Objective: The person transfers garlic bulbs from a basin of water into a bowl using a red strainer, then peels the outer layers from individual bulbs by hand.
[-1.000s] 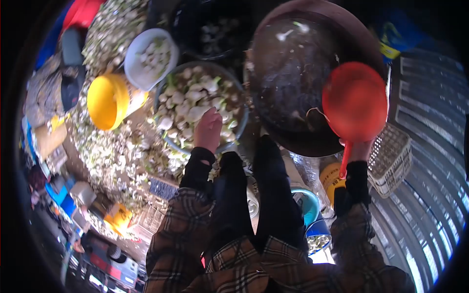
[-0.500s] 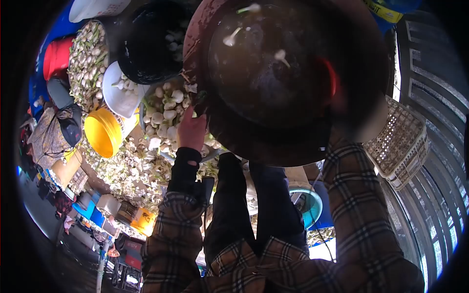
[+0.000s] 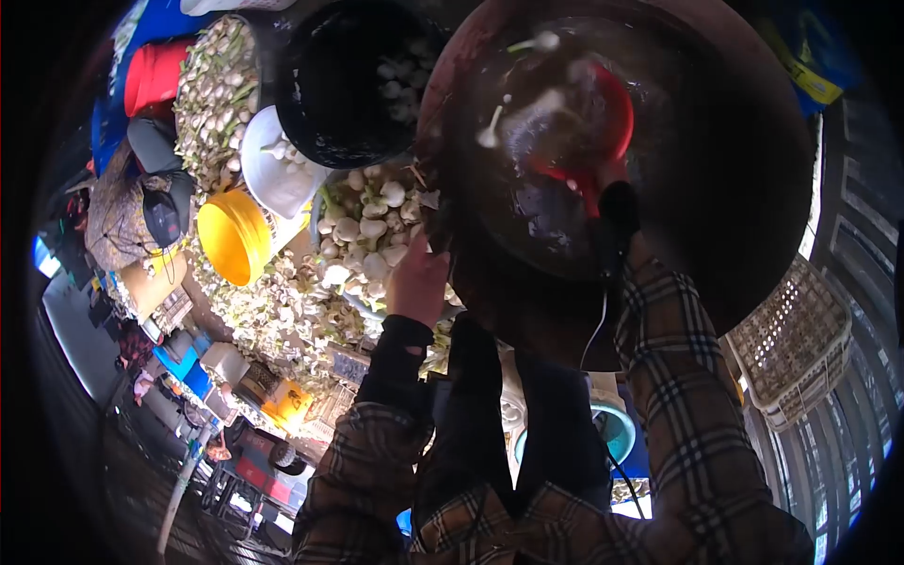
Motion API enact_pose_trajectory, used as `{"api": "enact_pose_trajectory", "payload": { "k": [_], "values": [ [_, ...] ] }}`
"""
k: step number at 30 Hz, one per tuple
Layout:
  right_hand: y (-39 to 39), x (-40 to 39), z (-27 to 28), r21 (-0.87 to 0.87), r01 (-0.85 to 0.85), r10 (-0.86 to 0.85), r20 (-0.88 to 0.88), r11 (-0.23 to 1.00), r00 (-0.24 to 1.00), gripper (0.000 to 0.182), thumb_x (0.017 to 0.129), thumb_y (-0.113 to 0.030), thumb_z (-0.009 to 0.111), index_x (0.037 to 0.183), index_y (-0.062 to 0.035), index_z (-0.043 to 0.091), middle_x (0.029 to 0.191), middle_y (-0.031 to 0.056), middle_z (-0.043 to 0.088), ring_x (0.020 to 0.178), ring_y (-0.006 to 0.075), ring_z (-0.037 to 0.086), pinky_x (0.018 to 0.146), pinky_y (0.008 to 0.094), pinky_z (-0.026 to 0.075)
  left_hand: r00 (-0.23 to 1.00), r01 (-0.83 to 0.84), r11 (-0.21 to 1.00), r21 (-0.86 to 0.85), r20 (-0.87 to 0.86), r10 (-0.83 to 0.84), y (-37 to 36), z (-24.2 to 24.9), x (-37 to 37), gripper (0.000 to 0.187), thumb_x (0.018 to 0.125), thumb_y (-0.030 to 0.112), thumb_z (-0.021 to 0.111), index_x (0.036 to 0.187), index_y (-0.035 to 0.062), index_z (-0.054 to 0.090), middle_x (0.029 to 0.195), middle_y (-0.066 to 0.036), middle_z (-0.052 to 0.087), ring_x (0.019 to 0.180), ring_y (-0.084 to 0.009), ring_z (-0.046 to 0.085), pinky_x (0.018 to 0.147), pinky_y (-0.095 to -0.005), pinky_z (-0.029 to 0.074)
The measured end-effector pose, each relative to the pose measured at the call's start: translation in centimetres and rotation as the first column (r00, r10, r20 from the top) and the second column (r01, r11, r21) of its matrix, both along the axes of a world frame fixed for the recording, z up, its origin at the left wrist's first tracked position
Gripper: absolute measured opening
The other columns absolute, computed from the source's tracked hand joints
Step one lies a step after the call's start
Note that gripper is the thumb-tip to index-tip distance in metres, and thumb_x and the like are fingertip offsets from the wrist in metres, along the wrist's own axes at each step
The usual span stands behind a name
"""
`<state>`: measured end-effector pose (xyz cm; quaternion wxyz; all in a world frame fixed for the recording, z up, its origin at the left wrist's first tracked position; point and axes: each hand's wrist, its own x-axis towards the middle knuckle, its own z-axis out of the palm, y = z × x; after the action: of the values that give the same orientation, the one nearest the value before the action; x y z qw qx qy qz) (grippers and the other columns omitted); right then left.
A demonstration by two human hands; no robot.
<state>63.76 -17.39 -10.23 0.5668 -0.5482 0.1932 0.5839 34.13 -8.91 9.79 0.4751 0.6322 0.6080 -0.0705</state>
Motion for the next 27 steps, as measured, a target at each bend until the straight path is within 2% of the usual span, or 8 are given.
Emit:
{"api": "enact_pose_trajectory", "payload": {
  "k": [5,7,11,15,18,21,24,27],
  "values": [
    [7.9,-0.3,0.7,-0.044,0.157,-0.163,-0.168,0.987,0.972,0.047,0.079,0.002,0.058,0.122,-0.0061,0.040,0.100,0.0182,0.057,0.077,0.0306,0.064,0.061,0.0427,0.058,0.997,-0.064,0.997,-0.032,-0.054,0.062,0.3,1.4,1.0,0.042,0.089,0.013,0.059,0.130,0.0081,0.049,0.087,-0.005,0.066,0.079,-0.0103,0.063,0.066,-0.0255,0.050],
    [7.9,1.2,2.1,0.028,0.052,-0.052,-0.034,0.998,0.998,0.049,0.081,-0.003,0.060,0.124,-0.0087,0.039,0.110,0.0183,0.054,0.086,0.0325,0.063,0.063,0.0455,0.059,0.995,-0.097,0.995,-0.023,-0.029,0.096,0.1,1.8,1.4,0.036,0.087,0.023,0.058,0.120,0.0111,0.053,0.083,-0.013,0.067,0.079,-0.0304,0.066,0.068,-0.0399,0.049],
    [6.2,1.8,5.8,0.071,0.032,-0.040,0.112,0.997,0.993,0.048,0.081,-0.005,0.060,0.124,-0.0091,0.040,0.113,0.0186,0.053,0.090,0.0324,0.062,0.063,0.0463,0.058,0.995,-0.088,0.993,-0.080,-0.054,0.084,0.5,2.5,2.1,0.036,0.087,0.021,0.056,0.122,0.0115,0.052,0.082,-0.013,0.066,0.078,-0.0297,0.066,0.067,-0.0399,0.049],
    [2.6,1.9,7.8,0.141,-0.069,0.069,0.000,0.988,0.998,0.051,0.078,-0.002,0.057,0.125,-0.0099,0.040,0.112,0.0155,0.055,0.084,0.0300,0.062,0.059,0.0448,0.058,0.997,0.047,0.996,0.070,-0.070,-0.042,0.4,1.7,1.4,0.044,0.086,0.021,0.058,0.128,0.0118,0.049,0.077,-0.013,0.065,0.076,-0.0306,0.065,0.069,-0.0411,0.049],
    [0.2,0.2,13.4,0.205,-0.138,0.135,0.028,0.969,0.990,0.055,0.078,-0.002,0.057,0.129,-0.0049,0.037,0.114,0.0162,0.054,0.085,0.0295,0.061,0.059,0.0410,0.058,0.996,-0.080,0.990,-0.119,-0.041,0.075,0.3,1.1,0.5,0.053,0.085,0.021,0.061,0.134,0.0110,0.045,0.093,-0.017,0.065,0.088,-0.0323,0.063,0.077,-0.0425,0.048],
    [-1.3,-2.2,22.1,0.141,-0.204,0.170,0.223,0.969,0.960,0.062,0.076,0.001,0.056,0.134,-0.0053,0.033,0.111,0.0150,0.055,0.083,0.0270,0.062,0.056,0.0380,0.058,1.000,0.017,0.901,0.434,0.005,-0.021,-0.6,4.0,2.6,0.063,0.078,0.012,0.070,0.136,0.0117,0.046,0.128,-0.016,0.047,0.110,-0.0261,0.054,0.087,-0.0378,0.048],
    [-3.3,-5.4,27.2,0.069,-0.260,0.224,0.327,0.963,0.918,0.069,0.075,0.006,0.053,0.139,-0.0082,0.029,0.111,0.0140,0.054,0.082,0.0247,0.063,0.055,0.0343,0.058,0.937,0.007,0.853,0.522,0.295,-0.188,-0.8,8.4,5.8,0.066,0.077,0.013,0.071,0.137,0.0131,0.044,0.127,-0.015,0.048,0.113,-0.0293,0.053,0.092,-0.0388,0.046],
    [-4.8,-10.0,31.2,0.071,-0.256,0.220,0.326,0.964,0.919,0.074,0.075,0.009,0.050,0.142,-0.0097,0.026,0.116,0.0136,0.053,0.087,0.0232,0.063,0.056,0.0299,0.057,0.906,0.149,0.761,0.631,0.221,-0.361,-0.4,10.8,7.1,0.067,0.076,0.014,0.071,0.137,0.0136,0.042,0.124,-0.017,0.048,0.117,-0.0360,0.047,0.097,-0.0439,0.042]
  ]
}}
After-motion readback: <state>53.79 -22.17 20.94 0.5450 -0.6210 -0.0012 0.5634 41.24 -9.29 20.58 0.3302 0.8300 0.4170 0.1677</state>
